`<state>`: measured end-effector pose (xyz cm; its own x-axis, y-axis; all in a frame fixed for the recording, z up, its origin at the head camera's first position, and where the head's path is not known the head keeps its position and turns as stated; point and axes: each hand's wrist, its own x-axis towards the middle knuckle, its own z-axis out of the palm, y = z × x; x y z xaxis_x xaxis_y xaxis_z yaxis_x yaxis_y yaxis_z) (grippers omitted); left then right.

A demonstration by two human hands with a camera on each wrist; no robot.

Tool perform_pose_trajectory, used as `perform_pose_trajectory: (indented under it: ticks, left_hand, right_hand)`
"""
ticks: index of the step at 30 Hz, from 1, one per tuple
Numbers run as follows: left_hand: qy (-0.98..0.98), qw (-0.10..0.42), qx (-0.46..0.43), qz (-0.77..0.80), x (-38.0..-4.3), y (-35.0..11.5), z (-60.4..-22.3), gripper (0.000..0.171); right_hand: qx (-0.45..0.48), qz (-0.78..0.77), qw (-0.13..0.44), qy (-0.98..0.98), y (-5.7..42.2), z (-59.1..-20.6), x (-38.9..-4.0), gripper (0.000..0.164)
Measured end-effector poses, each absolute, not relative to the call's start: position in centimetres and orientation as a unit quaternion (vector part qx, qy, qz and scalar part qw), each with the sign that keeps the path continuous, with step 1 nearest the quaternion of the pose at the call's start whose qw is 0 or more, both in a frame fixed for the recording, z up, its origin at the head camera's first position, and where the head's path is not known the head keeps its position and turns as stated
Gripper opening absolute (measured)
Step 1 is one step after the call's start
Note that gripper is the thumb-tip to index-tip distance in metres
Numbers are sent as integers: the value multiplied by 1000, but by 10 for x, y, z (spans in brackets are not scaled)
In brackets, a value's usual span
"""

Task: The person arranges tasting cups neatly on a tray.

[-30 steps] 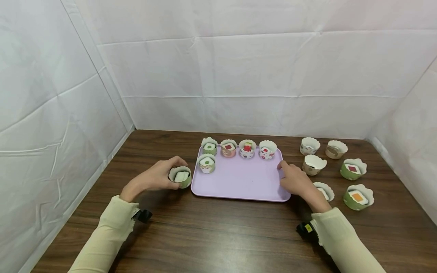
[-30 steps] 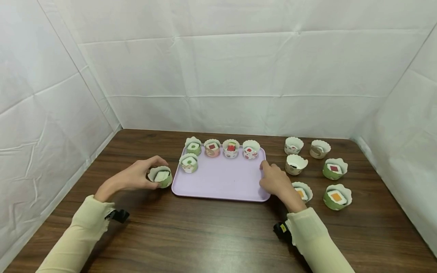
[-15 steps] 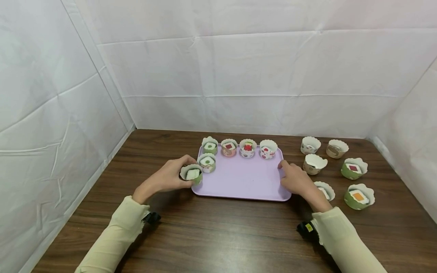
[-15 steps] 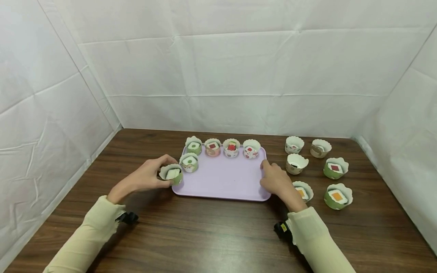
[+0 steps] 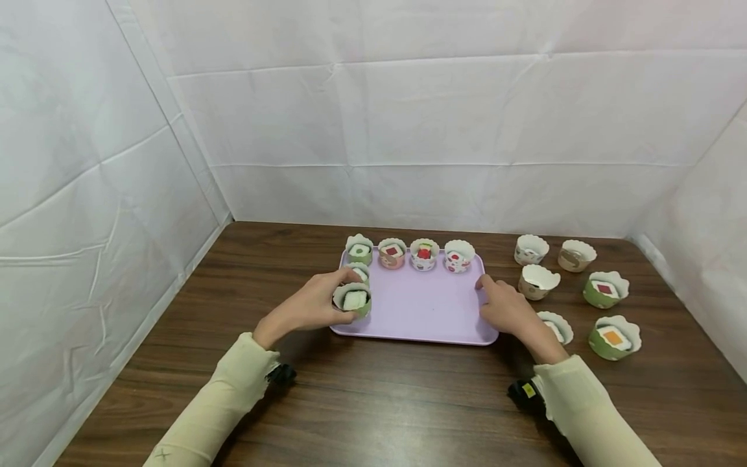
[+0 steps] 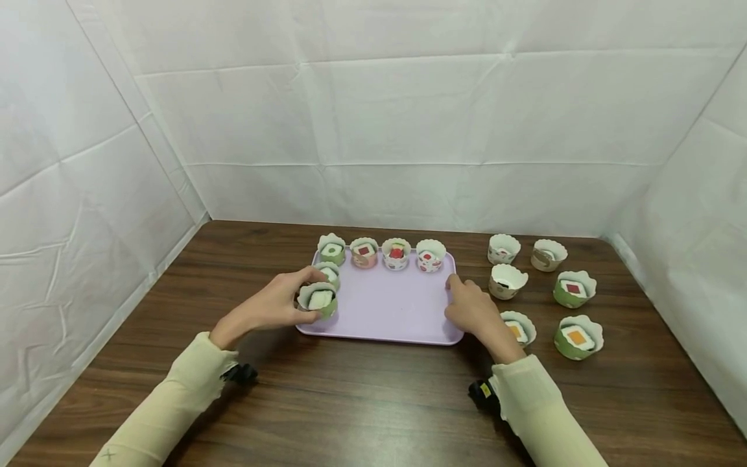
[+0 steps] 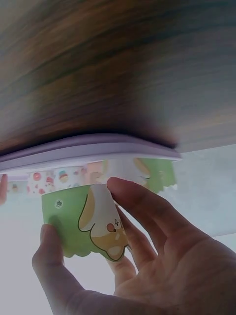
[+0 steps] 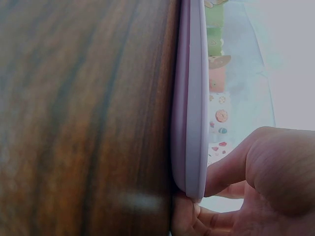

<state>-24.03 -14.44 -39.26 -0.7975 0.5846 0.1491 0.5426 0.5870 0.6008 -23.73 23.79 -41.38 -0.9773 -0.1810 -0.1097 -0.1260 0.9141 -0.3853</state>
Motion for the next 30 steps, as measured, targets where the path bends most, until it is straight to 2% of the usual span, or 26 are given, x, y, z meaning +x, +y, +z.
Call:
perform_pose_trajectory:
  ticks: [10, 22, 30]
  left_hand:
    - [895, 9, 316, 316, -243, -120, -387, 47]
    - [896, -14, 322, 306, -248, -95, -382, 54]
    - [893, -41, 325, 307, -256, -79, -378, 49]
  right_hand:
    - [-79, -194, 70, 975, 239, -414, -237, 46]
    - [-79, -193, 63, 976, 239, -414, -236, 45]
    - [-77, -194, 67, 976, 239, -415, -237, 45]
